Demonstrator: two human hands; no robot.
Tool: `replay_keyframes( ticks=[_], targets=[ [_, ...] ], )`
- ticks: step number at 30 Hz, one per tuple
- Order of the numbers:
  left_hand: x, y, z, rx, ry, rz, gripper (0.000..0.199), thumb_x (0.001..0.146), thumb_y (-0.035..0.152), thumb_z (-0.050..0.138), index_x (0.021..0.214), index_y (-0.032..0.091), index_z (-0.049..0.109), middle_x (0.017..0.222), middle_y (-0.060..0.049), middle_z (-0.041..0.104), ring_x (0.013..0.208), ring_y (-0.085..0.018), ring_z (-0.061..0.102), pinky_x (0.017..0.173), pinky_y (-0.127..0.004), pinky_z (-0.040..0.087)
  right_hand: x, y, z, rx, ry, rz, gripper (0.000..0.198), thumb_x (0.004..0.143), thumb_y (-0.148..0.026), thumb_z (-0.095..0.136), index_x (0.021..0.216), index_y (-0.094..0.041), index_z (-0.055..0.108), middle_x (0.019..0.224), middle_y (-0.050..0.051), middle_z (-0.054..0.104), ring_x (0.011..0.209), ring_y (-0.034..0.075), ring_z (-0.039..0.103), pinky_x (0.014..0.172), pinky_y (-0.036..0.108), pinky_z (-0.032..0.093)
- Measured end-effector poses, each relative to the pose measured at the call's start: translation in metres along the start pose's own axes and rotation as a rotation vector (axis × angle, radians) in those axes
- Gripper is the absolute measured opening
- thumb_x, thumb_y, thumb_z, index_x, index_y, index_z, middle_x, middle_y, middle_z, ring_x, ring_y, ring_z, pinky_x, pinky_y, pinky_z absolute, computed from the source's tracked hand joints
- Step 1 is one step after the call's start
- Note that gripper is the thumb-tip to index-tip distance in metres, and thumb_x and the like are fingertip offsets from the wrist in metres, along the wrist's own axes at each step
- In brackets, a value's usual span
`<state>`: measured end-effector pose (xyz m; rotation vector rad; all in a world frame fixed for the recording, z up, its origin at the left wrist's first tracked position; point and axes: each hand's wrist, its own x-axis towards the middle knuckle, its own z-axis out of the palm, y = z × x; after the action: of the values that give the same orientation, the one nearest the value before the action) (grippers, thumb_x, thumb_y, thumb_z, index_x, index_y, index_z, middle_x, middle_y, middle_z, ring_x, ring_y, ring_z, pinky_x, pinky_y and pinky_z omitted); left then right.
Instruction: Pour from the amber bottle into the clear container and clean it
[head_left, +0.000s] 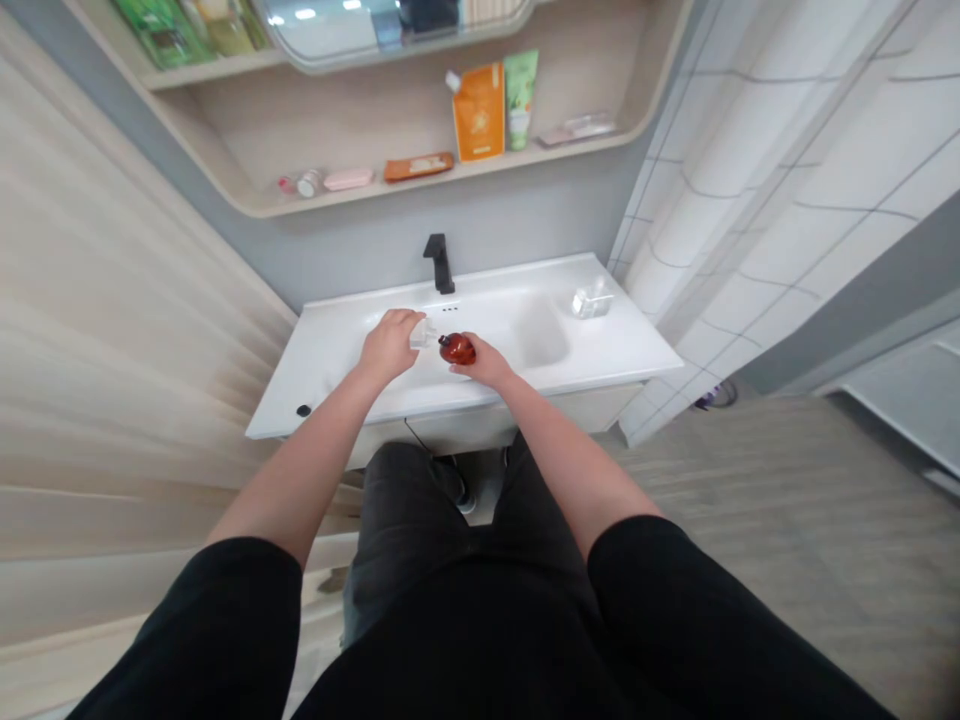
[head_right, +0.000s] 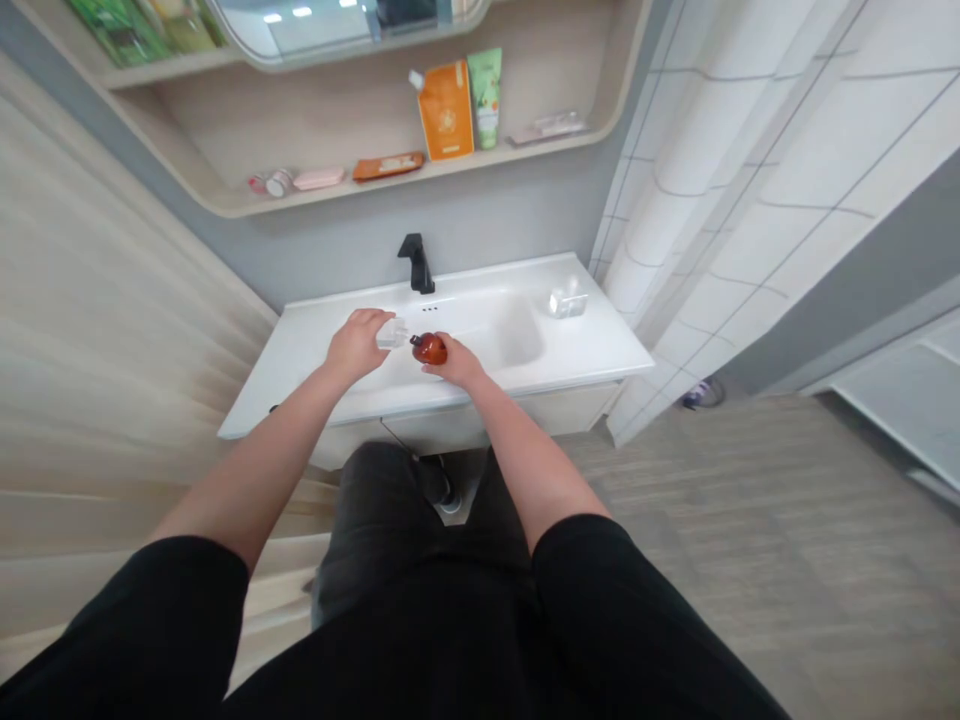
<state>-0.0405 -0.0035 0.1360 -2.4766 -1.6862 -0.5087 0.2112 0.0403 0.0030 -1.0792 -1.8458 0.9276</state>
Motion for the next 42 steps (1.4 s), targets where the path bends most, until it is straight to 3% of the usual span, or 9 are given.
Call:
replay_keyframes(
  ticks=[42],
  targets=[
    [0.0015,0.0033,-0.0041,0.085,-0.020,0.027,0.069,0.094,0.014,0.068,0.163,0.022,0.067,0.160,-0.016,0.069,0.155,-0.038,0.057,0.127,-0.051,0.057,-0.0008,-0.0035,-0.0001,0.002,0.024,0.007,0.086,0.076,-0.035,0.103,0.153,-0.027,0.066,0.142,0.009,0.081,0.129,0.035,0.079,0.122,0.055,0.059]
  ],
)
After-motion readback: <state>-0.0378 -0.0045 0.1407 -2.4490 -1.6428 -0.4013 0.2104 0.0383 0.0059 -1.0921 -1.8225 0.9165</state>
